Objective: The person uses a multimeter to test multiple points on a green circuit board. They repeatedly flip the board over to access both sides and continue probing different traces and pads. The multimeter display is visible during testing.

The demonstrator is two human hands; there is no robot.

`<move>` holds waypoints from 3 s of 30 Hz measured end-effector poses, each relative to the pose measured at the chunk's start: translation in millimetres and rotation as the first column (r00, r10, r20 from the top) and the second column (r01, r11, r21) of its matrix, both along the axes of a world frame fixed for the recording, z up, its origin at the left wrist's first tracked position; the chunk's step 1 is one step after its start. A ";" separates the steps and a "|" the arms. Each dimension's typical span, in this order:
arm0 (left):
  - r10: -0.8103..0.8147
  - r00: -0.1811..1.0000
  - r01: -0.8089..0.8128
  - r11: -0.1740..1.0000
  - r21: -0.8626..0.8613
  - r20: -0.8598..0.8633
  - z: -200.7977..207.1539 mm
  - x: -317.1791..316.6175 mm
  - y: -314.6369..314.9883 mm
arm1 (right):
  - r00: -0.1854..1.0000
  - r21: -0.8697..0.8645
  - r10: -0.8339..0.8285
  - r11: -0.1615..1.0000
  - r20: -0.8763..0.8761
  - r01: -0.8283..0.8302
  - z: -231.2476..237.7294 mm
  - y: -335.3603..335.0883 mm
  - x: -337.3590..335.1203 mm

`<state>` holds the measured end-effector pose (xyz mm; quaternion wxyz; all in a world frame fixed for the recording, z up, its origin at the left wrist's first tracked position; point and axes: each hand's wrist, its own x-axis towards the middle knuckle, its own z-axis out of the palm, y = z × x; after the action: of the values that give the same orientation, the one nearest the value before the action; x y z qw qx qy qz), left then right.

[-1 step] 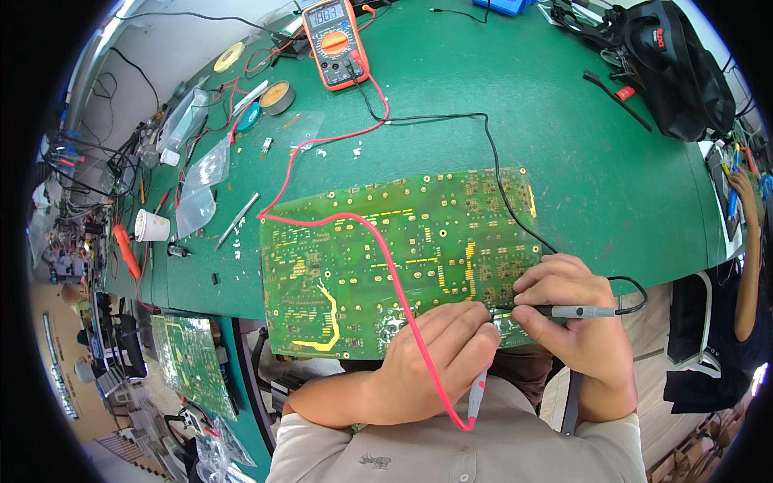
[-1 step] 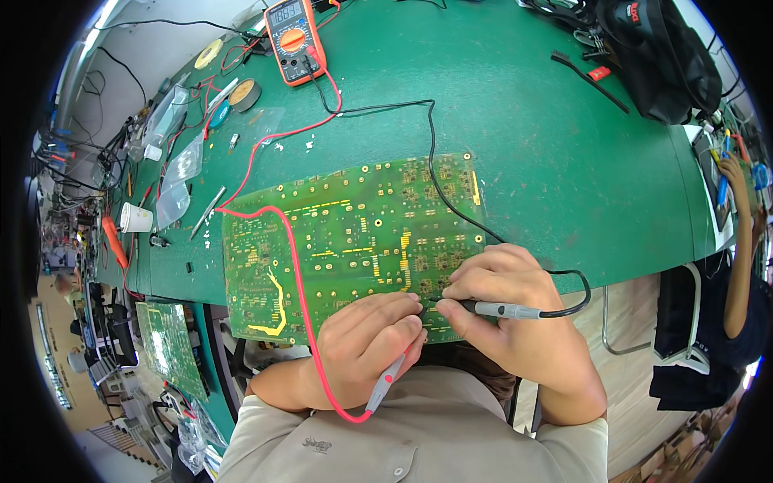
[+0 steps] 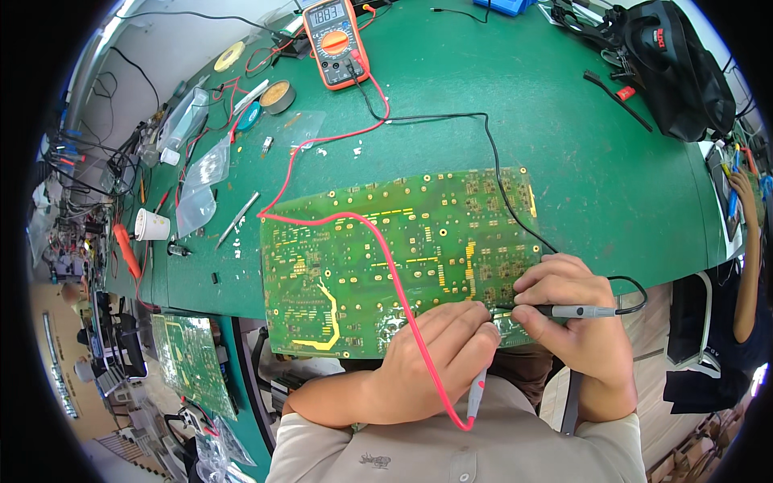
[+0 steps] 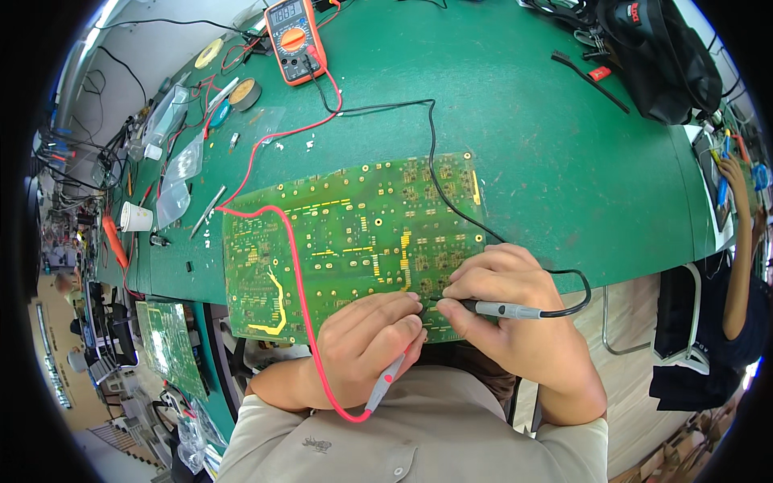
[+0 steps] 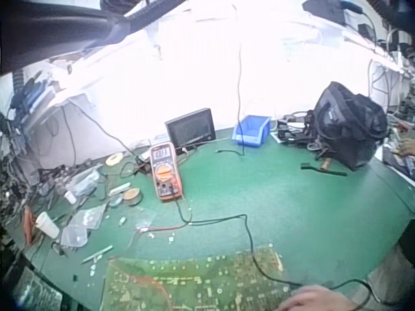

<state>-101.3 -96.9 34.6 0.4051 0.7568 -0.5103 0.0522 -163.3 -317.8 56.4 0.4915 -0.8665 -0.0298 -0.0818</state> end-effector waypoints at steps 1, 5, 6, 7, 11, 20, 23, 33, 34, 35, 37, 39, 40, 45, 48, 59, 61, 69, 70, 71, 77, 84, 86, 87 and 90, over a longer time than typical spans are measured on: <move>0.000 1.000 0.000 1.000 0.000 0.004 0.3 0.0 0.1 | 1.000 -0.001 -0.004 1.000 0.002 0.004 0.0 0.5 -0.1; 0.005 1.000 -0.005 1.000 0.010 0.000 0.5 -0.7 0.9 | 0.999 -0.015 -0.003 1.000 0.052 0.003 -0.9 2.3 -0.3; 0.003 1.000 -0.003 1.000 0.004 0.005 0.2 -0.8 1.1 | 0.998 -0.012 0.002 1.000 0.055 -0.001 -1.0 2.3 -0.4; 0.004 1.000 -0.004 1.000 0.001 0.004 -0.4 -0.8 1.2 | 0.999 -0.017 0.005 1.000 0.054 -0.004 -1.1 2.2 -0.6; 0.017 1.000 -0.017 1.000 -0.009 -0.003 -1.5 -2.6 2.1 | 0.999 -0.035 0.005 0.999 0.040 -0.003 -0.6 2.2 -0.9; 0.031 0.999 -0.030 0.998 -0.048 0.014 -9.4 -3.9 3.2 | 0.997 -0.033 0.000 0.999 0.078 0.002 0.0 4.5 0.2; 0.013 1.000 -0.012 0.999 -0.048 0.027 -15.1 -2.9 8.3 | 1.000 0.003 -0.008 1.000 -0.008 0.008 -0.9 4.1 -5.2; 0.004 1.000 -0.004 0.987 -0.158 0.003 -28.1 -2.8 17.7 | 0.998 0.006 -0.037 0.999 0.044 0.037 -5.6 5.8 -8.2; 0.008 1.000 -0.008 0.987 -0.160 0.001 -28.8 -3.1 18.0 | 0.999 0.002 -0.036 0.999 0.017 0.036 -5.1 5.5 -8.8; 0.014 1.000 -0.013 0.987 -0.158 0.001 -29.4 -3.3 18.1 | 0.999 0.010 -0.035 0.999 0.019 0.035 -4.9 5.3 -9.0; 0.015 1.000 -0.018 0.986 -0.167 -0.015 -29.7 -4.1 18.6 | 0.999 0.010 -0.033 0.999 0.013 0.033 -5.1 4.9 -9.0; 0.017 1.000 -0.020 0.985 -0.169 -0.017 -30.0 -3.6 18.2 | 0.999 0.026 -0.034 0.999 0.023 0.033 -5.8 4.7 -8.1; 0.019 1.000 -0.021 0.986 -0.168 -0.014 -30.0 -3.7 18.2 | 0.999 0.030 -0.034 0.999 0.024 0.033 -6.2 5.0 -7.7; 0.024 1.000 -0.024 0.986 -0.167 0.002 -30.8 -3.3 18.0 | 0.999 0.021 -0.030 0.999 0.033 0.029 -6.5 4.4 -7.9; 0.028 1.000 -0.028 0.984 -0.174 0.001 -30.3 -3.8 16.7 | 0.998 0.020 -0.034 0.999 0.044 0.033 -7.0 4.2 -9.1; 0.058 0.998 -0.060 0.995 -0.076 -0.023 -7.9 -0.8 7.9 | 0.998 0.016 -0.067 0.998 -0.001 0.068 -3.1 7.3 -6.4; 0.054 0.998 -0.056 0.997 -0.058 -0.036 -6.0 0.0 9.2 | 0.998 0.015 -0.063 0.998 0.000 0.063 -3.6 7.0 -6.6; 0.061 0.997 -0.063 0.996 -0.064 -0.041 -8.5 -0.6 9.9 | 0.998 0.014 -0.067 0.998 0.004 0.067 -5.7 6.6 -8.0; 0.060 0.998 -0.062 0.996 -0.069 -0.035 -9.4 -0.9 10.0 | 0.998 0.008 -0.063 0.998 0.004 0.063 -5.7 6.4 -8.3; 0.060 0.998 -0.063 0.995 -0.074 -0.033 -10.2 -1.1 10.2 | 0.998 0.002 -0.059 0.998 0.005 0.059 -5.7 6.1 -8.3; 0.062 0.998 -0.065 0.995 -0.081 -0.032 -10.2 -0.9 10.2 | 0.999 -0.017 -0.045 0.999 0.009 0.045 -3.0 6.2 -5.8; 0.020 0.998 -0.027 0.993 -0.112 -0.064 -12.3 1.5 13.1 | 0.998 -0.017 -0.021 1.000 0.055 0.022 -5.2 4.5 -2.0; 0.032 0.997 -0.039 0.993 -0.113 -0.065 -15.0 -0.2 13.1 | 0.997 0.023 -0.022 1.000 0.075 0.020 -8.0 2.1 -1.2; 0.048 0.997 -0.054 0.993 -0.104 -0.057 -16.0 -1.2 12.8 | 0.998 0.032 -0.020 0.999 0.065 0.018 -8.8 1.0 -1.0; 0.058 0.997 -0.063 0.989 -0.131 -0.042 -17.8 -3.2 11.5 | 0.999 0.058 -0.040 0.997 -0.030 0.042 -8.0 -1.4 -2.7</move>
<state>-104.5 -85.3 16.9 0.4620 0.7443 -0.4750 0.0835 -166.0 -319.1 48.4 0.5152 -0.8533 -0.0026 -0.0804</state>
